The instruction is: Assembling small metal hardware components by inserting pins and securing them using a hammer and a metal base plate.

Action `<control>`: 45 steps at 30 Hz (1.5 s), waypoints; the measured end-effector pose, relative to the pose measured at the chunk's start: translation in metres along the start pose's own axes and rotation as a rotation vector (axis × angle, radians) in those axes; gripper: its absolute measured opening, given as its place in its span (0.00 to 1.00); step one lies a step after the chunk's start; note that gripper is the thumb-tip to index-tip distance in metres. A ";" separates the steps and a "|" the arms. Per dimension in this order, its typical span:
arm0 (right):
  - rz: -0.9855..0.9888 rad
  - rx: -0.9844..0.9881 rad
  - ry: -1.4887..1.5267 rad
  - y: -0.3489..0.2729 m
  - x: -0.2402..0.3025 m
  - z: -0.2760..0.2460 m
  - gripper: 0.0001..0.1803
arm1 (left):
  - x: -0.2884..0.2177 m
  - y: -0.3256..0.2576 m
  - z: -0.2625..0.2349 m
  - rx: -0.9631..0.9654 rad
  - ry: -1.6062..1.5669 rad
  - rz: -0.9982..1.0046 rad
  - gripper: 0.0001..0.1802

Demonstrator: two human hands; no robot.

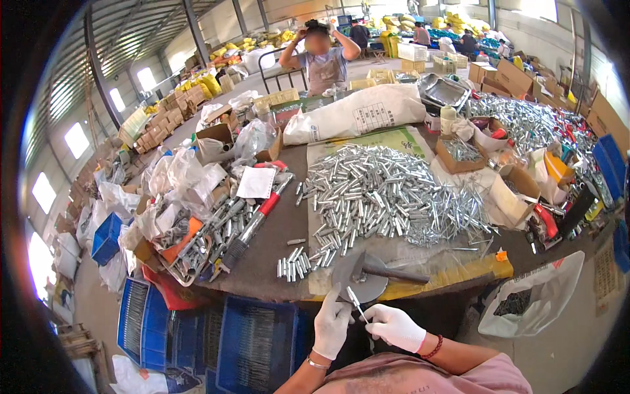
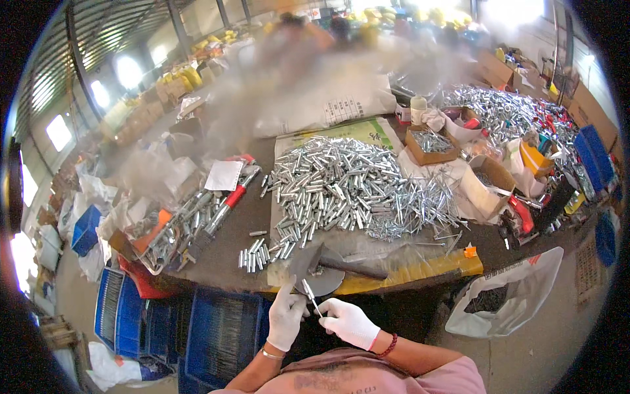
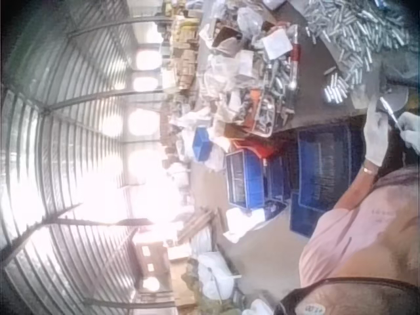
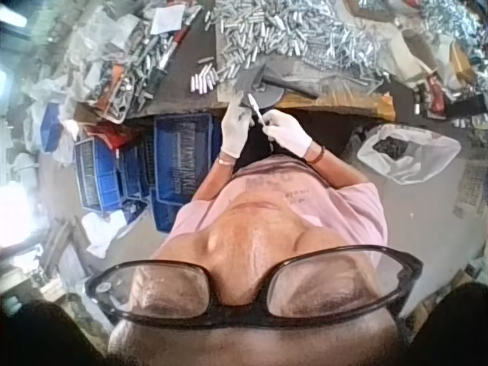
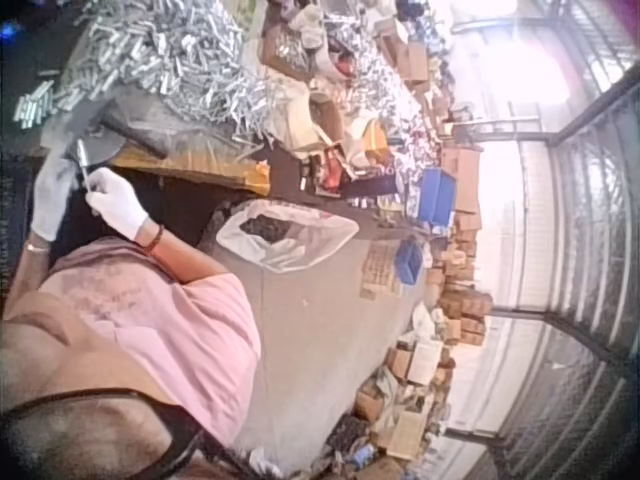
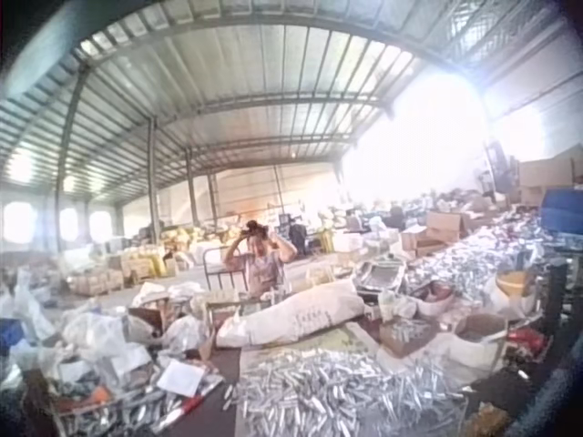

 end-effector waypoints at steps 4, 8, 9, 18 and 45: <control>-0.050 -0.034 -0.003 -0.007 -0.010 0.009 0.16 | 0.013 -0.010 0.003 0.013 -0.198 -0.118 0.34; -0.192 -0.108 -0.199 -0.008 -0.013 0.015 0.13 | 0.007 -0.019 0.000 -0.001 -0.280 -0.251 0.36; -0.395 -0.162 -0.239 -0.007 0.008 0.012 0.12 | -0.011 -0.008 -0.001 0.002 -0.321 -0.114 0.38; -0.227 -0.147 -0.243 0.002 0.038 0.019 0.14 | -0.035 -0.003 -0.016 -0.009 -0.597 -0.308 0.32; -0.301 -0.455 -0.283 0.023 0.031 -0.057 0.25 | 0.428 -0.271 -0.351 -1.199 -0.299 -0.849 0.30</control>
Point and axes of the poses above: each hand's wrist, its own y-axis towards the middle knuckle, its own z-axis out of the palm, x = y × z, the point moved 7 cm from there along y, towards the middle knuckle, and after that the axes turned 3 degrees about -y, right-handed, at the moved point
